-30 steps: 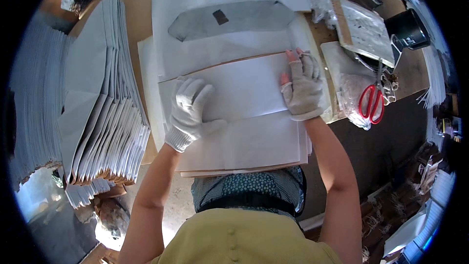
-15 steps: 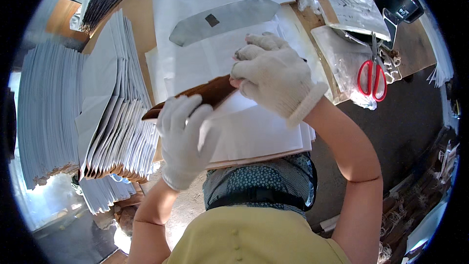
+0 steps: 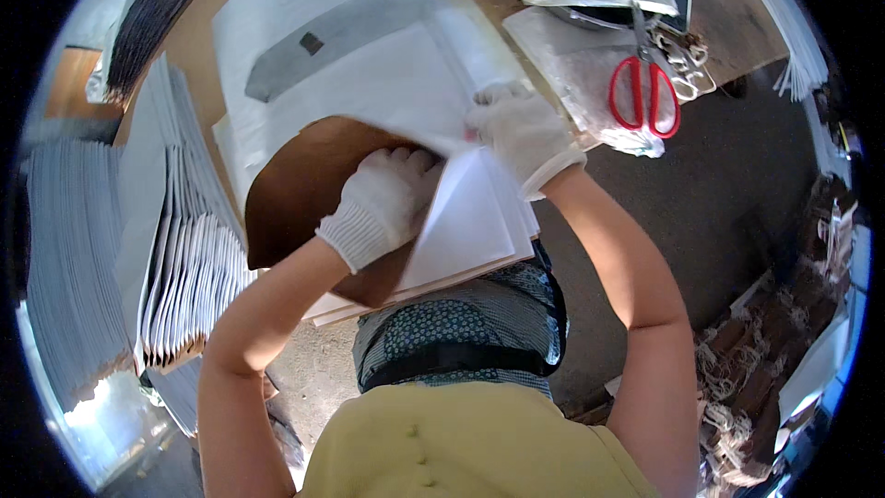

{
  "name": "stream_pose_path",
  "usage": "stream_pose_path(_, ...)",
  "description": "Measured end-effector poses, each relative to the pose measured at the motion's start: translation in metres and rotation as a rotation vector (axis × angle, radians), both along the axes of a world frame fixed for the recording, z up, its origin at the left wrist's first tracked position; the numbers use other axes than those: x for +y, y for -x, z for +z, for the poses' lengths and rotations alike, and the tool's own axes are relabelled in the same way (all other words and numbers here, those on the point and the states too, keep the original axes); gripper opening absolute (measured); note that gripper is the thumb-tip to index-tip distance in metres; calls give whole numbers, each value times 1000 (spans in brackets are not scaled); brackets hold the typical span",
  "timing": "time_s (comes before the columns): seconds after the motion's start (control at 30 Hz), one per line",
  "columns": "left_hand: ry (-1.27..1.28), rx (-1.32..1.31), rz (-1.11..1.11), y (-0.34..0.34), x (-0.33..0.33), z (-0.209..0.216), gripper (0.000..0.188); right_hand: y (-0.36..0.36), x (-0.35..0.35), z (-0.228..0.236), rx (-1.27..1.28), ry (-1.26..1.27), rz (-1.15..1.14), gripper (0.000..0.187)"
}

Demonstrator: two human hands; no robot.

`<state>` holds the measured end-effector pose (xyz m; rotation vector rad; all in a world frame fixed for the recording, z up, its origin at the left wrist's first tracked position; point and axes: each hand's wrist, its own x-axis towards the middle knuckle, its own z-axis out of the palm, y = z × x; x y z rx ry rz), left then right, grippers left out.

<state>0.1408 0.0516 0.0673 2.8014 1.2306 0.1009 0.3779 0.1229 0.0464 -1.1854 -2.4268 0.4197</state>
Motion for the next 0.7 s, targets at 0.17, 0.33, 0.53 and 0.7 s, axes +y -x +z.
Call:
stream_pose_path(0.17,645,76,430,-11,16,-26,43,-9,-39,-8,35,91,-289,12)
stream_pose_path(0.33,534,183,199,-11,22,-15,53,23,-87,-14,538,292,-204,46)
stream_pose_path(0.53,1345,-102,345,54,76,28,48,23,-89,-28,196,70,-125,51)
stream_pose_path(0.7,1233,-676,675,111,79,6,32,34,-88,-28,-19,-6,-40,58)
